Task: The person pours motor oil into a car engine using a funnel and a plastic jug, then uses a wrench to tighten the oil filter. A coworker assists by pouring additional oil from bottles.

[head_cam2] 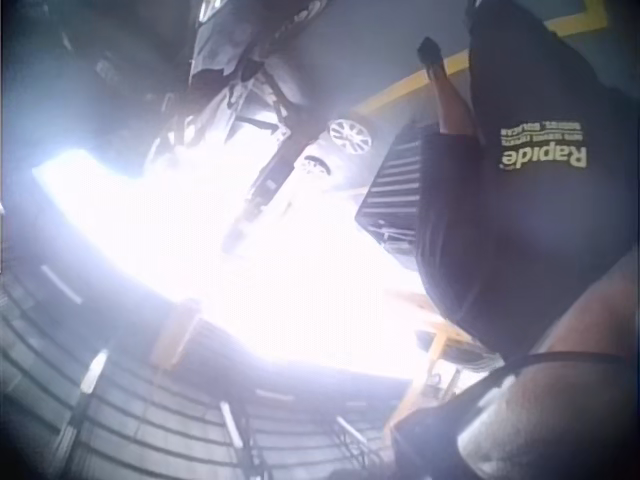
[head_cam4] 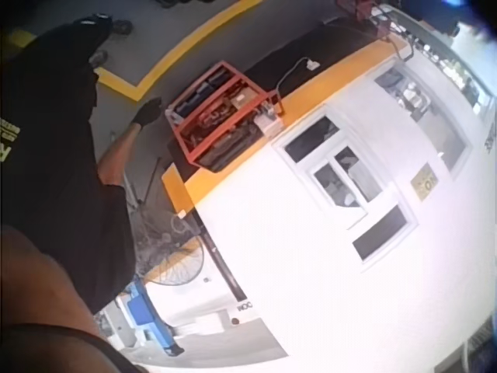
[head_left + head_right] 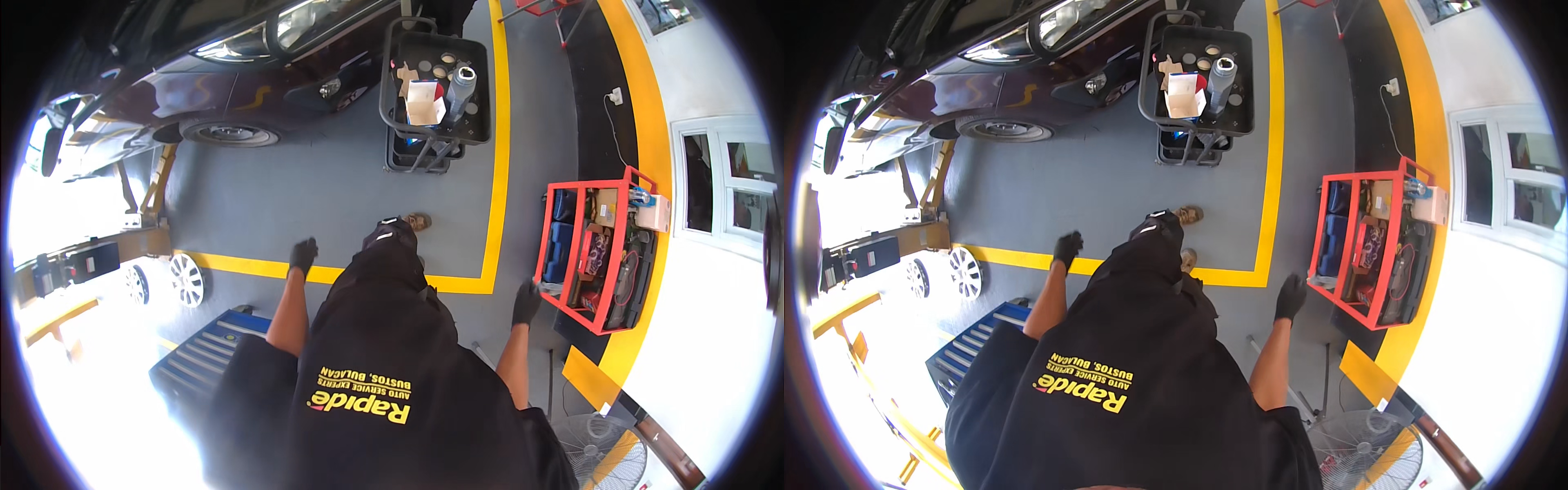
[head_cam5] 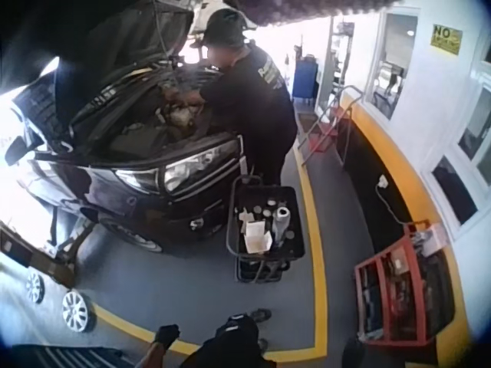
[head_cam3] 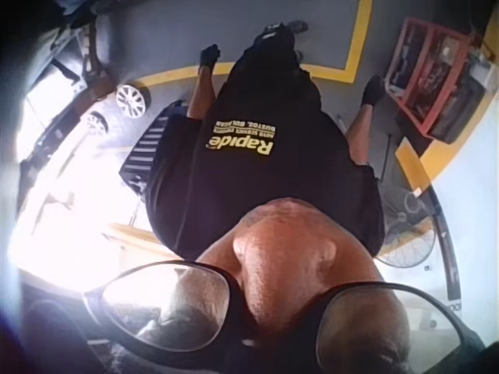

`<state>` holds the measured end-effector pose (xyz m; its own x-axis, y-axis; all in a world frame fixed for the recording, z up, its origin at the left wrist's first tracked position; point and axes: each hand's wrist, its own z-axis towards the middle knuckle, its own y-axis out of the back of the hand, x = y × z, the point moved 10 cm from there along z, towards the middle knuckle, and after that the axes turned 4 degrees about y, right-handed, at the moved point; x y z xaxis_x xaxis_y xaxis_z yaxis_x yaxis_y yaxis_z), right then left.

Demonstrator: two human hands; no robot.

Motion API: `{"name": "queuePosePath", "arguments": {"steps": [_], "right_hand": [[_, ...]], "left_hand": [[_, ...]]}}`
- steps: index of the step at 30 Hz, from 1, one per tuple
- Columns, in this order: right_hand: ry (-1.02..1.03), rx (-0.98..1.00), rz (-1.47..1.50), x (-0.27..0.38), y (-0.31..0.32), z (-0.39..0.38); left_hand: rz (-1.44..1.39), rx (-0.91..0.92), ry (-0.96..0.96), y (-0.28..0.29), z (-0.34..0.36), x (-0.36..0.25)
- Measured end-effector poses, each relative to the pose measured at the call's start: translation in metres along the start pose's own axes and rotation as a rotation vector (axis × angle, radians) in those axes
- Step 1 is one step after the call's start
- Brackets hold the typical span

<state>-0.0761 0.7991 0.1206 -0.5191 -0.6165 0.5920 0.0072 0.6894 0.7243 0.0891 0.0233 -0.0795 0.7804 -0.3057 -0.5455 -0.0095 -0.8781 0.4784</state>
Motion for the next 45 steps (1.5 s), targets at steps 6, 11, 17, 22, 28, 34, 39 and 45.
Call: {"name": "queuePosePath", "arguments": {"steps": [6,11,17,22,28,34,39,45], "right_hand": [[1.039,-0.100,-0.303,0.411,-0.088,0.009],[1.282,0.017,-0.256,0.651,-0.239,0.061],[0.935,0.660,-0.881,0.661,-0.443,0.206],[0.785,0.386,-0.684,0.693,-0.399,0.273],[0.936,0.152,-0.298,0.771,-0.190,0.221],[0.921,-0.033,-0.144,0.752,-0.098,0.196],[0.977,0.039,-0.001,0.738,-0.082,0.217],[0.859,0.234,0.149,0.701,-0.076,0.285]], "left_hand": [[0.096,0.168,0.118,-0.073,-0.141,0.075],[-0.430,-0.008,0.541,-0.108,-0.226,0.095],[-0.706,-0.255,0.474,-0.028,-0.151,0.011],[-0.496,-0.356,0.051,0.099,-0.040,-0.186],[-0.497,-0.034,-0.435,0.151,0.054,-0.457],[0.317,0.104,-0.769,0.027,0.198,-0.649],[0.863,0.241,-0.383,-0.047,0.287,-0.657],[0.873,0.013,-0.506,-0.057,0.283,-0.667]]}}
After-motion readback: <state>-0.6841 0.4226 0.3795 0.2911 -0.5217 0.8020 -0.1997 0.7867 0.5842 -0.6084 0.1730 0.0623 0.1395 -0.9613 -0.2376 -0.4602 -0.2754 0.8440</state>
